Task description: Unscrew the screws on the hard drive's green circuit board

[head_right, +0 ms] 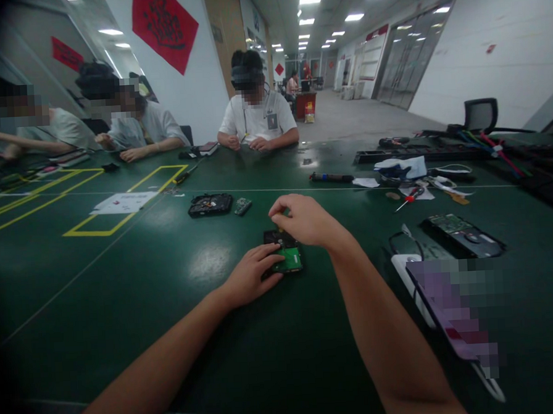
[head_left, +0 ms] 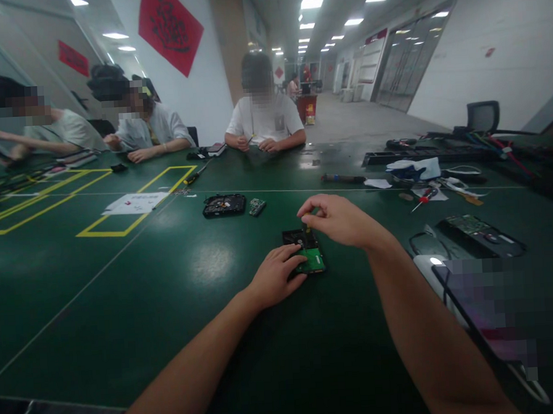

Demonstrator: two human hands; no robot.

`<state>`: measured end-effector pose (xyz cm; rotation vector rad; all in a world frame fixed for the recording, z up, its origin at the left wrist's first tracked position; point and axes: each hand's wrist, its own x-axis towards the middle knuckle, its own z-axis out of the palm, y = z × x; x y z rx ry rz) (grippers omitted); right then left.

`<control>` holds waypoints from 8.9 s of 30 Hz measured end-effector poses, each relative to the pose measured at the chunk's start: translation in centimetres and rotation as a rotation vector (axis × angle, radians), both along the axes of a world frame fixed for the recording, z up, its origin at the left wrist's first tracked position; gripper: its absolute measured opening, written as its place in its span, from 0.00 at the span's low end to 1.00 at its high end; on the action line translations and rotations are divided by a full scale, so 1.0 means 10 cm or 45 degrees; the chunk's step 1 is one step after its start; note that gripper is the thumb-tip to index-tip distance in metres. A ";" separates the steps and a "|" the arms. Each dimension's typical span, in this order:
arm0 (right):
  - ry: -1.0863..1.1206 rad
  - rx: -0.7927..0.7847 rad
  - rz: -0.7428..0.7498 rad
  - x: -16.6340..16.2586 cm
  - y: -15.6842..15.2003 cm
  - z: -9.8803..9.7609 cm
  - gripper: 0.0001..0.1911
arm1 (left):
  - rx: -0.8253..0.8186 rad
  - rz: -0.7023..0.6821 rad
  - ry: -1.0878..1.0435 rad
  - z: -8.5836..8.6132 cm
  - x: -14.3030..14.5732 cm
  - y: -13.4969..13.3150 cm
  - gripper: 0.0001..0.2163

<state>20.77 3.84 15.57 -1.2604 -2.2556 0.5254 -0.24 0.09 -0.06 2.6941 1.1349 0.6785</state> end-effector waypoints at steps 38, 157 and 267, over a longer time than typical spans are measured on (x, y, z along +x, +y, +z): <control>-0.044 0.029 -0.055 -0.01 -0.04 0.03 0.08 | -0.006 -0.012 -0.024 0.04 0.01 -0.01 0.19; 0.054 -0.109 -0.023 0.02 -0.03 0.01 0.09 | -0.014 -0.026 -0.020 0.04 -0.01 -0.02 0.19; 0.018 0.044 -0.082 0.14 0.06 -0.02 0.14 | -0.012 -0.028 0.000 0.02 -0.02 0.00 0.21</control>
